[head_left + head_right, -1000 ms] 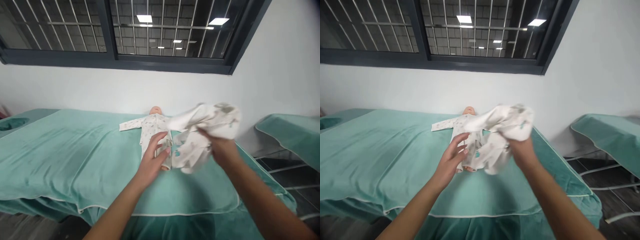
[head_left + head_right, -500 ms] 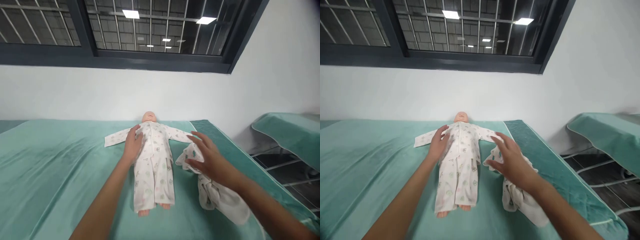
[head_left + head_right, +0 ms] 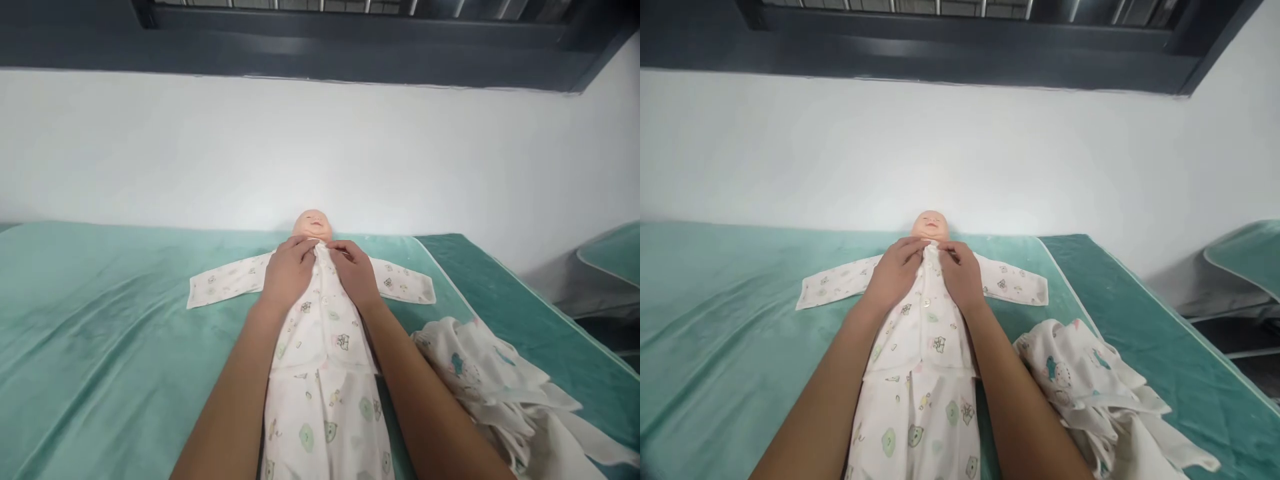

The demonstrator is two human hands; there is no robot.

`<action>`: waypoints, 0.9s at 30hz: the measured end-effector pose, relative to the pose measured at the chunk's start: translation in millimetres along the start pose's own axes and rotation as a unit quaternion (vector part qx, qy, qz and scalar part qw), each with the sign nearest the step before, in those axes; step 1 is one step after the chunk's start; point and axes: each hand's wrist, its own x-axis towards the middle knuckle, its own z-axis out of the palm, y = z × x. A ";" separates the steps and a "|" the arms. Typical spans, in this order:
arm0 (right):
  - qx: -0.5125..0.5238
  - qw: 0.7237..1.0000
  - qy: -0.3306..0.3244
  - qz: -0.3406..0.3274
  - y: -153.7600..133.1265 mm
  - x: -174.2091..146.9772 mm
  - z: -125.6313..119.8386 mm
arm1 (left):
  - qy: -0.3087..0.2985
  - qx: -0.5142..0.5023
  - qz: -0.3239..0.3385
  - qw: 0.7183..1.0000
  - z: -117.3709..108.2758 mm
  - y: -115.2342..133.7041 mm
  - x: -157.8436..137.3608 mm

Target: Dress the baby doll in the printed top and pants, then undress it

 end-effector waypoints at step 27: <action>-0.037 0.996 -0.041 -0.066 3.4 -1.0 1.7 | 0.004 -0.029 0.040 0.999 1.3 1.9 -3.5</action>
